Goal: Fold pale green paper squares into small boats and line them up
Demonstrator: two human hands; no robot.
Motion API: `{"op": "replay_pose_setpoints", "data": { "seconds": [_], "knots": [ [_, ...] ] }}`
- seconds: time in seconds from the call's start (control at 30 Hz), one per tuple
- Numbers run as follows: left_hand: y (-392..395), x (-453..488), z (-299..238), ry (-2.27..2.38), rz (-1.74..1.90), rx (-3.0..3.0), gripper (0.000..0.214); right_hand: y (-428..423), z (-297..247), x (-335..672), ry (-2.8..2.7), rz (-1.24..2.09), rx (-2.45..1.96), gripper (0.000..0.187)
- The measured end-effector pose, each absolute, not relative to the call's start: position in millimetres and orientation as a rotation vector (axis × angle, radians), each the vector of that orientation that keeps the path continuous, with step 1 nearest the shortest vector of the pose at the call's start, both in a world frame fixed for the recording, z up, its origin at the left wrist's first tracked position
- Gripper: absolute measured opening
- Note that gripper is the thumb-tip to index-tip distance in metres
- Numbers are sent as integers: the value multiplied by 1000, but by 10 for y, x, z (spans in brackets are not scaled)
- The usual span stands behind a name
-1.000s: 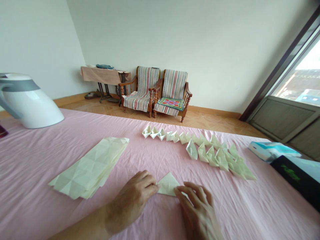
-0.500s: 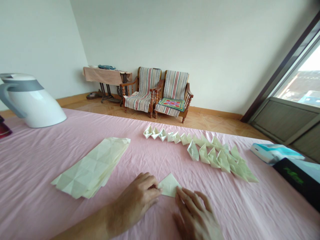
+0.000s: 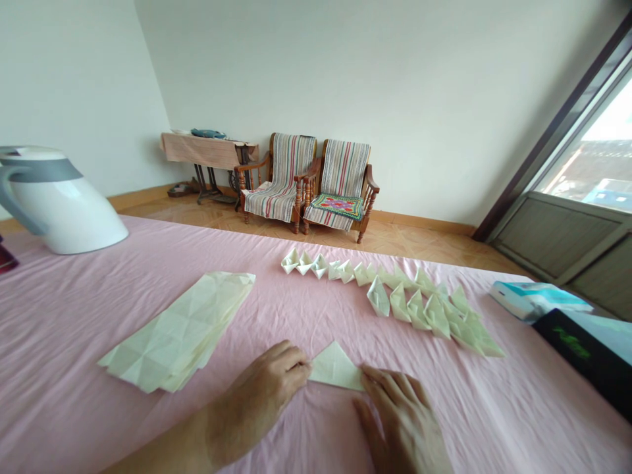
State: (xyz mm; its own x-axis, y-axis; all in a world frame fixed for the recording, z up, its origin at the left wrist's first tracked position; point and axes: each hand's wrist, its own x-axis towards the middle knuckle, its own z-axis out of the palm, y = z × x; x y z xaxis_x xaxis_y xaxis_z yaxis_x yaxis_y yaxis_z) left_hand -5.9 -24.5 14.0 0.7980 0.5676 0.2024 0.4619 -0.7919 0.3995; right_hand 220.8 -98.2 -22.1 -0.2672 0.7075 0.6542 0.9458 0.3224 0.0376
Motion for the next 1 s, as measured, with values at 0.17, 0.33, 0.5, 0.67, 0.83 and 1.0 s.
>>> {"op": "replay_pose_setpoints", "data": {
  "seconds": [0.17, 0.33, 0.5, 0.67, 0.83, 1.0],
  "knots": [
    [-234, -73, 140, 762, 392, 2758, 13, -969, -232, 2205, -2027, -468, -1447, 20],
    [-211, -72, 101, 772, 502, 2800, 18, -976, -292, 2256, -2060, -408, -1447, 21],
    [-224, -70, 120, 767, 836, 2678, 22, -997, -289, 2277, -2055, -309, -1380, 25],
    [-209, -67, 134, 838, 1087, 2305, 19, -1000, -259, 2154, -1775, 14, -1347, 20],
    [-172, -29, 87, 993, 971, 1970, 20, -970, -288, 2100, -1440, 326, -1397, 21],
    [-164, 20, 11, 1127, 850, 2012, 8, -937, -365, 2143, -1460, 314, -1580, 24]
  ]
}}
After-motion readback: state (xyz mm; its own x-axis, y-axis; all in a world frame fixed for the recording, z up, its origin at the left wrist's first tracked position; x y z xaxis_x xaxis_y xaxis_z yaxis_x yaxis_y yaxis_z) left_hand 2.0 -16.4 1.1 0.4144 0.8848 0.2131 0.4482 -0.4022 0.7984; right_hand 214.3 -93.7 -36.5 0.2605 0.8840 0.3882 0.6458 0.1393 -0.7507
